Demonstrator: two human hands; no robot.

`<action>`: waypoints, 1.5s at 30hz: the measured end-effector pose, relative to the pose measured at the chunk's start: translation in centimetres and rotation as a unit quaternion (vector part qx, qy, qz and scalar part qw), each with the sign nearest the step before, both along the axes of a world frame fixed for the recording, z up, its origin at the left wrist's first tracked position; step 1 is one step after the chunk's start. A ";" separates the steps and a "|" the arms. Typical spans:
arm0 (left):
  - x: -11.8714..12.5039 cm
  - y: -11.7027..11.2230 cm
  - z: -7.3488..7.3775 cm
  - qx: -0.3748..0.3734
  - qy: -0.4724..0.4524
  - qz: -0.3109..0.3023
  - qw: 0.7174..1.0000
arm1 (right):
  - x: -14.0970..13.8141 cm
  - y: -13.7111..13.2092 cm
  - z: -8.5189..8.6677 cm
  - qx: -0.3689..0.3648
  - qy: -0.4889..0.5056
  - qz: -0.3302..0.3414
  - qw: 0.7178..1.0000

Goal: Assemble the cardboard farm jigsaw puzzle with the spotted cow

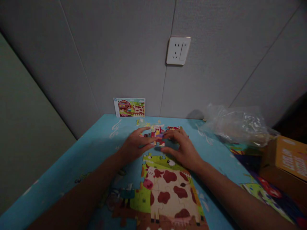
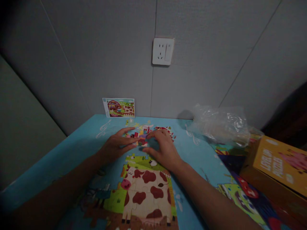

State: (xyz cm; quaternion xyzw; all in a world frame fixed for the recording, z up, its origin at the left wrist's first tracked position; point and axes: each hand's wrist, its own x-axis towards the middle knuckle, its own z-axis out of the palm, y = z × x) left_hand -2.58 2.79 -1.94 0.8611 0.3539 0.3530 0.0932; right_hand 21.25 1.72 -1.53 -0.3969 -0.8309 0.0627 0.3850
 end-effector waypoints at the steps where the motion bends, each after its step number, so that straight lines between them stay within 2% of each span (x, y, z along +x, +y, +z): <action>1: -0.2 0.1 0.1 0.002 -0.002 0.043 0.999 | 0.5 0.5 -0.3 0.010 -0.013 -0.042 0.999; 4: -0.8 0.7 0.3 -0.009 -0.005 0.189 0.982 | 1.9 2.0 -1.5 0.029 -0.054 -0.224 0.973; 5: -0.9 0.9 0.2 -0.020 0.004 0.227 0.974 | 2.3 2.4 -1.8 0.015 -0.063 -0.260 0.963; 7: -1.2 1.2 0.1 -0.045 0.047 0.262 0.963 | 2.8 3.0 -2.3 -0.019 -0.076 -0.277 0.958; 10: -1.2 1.3 -0.3 -0.067 0.130 0.266 0.953 | 3.1 3.3 -2.3 -0.045 -0.083 -0.264 0.960; 13: -1.2 1.2 -0.6 -0.060 0.164 0.267 0.948 | 3.0 3.4 -2.2 -0.043 -0.081 -0.260 0.961; 22: -1.1 0.9 -0.5 -0.040 0.118 0.220 0.968 | 3.0 3.3 -1.6 -0.028 -0.065 -0.265 0.962; 27: -0.8 0.5 0.0 -0.092 0.104 0.161 0.977 | 2.8 3.2 -1.2 -0.021 -0.036 -0.274 0.961; 30: -0.5 0.1 0.3 -0.083 0.124 0.077 0.986 | 2.4 2.4 -0.5 0.021 0.016 -0.227 0.973; 32: -0.2 -0.3 0.4 -0.067 0.133 0.027 0.989 | 1.7 1.5 0.0 0.046 0.056 -0.145 0.987; 34: 0.1 -0.6 0.5 -0.056 0.137 -0.011 0.989 | 0.7 0.5 0.4 0.051 0.066 -0.035 0.996; 36: 0.3 -0.8 0.5 -0.043 0.136 -0.028 0.989 | -0.2 -0.1 0.6 0.044 0.043 0.049 0.997; 38: 0.4 -0.9 0.5 -0.026 0.131 -0.019 0.991 | -0.6 -0.2 0.6 0.038 0.020 0.077 0.996; 39: 0.4 -0.8 0.6 -0.017 0.126 -0.006 0.992 | -0.6 0.0 0.4 0.038 0.012 0.065 0.997; 41: 0.3 -0.5 0.6 -0.005 0.109 0.040 0.993 | -0.1 0.6 -0.1 0.044 0.001 -0.007 0.999; 43: 0.0 -0.2 0.4 -0.006 0.092 0.106 0.990 | 0.8 1.5 -0.7 0.047 -0.010 -0.125 0.991; 45: -0.3 0.3 0.0 -0.039 0.090 0.182 0.978 | 1.8 2.2 -1.5 0.032 -0.032 -0.234 0.971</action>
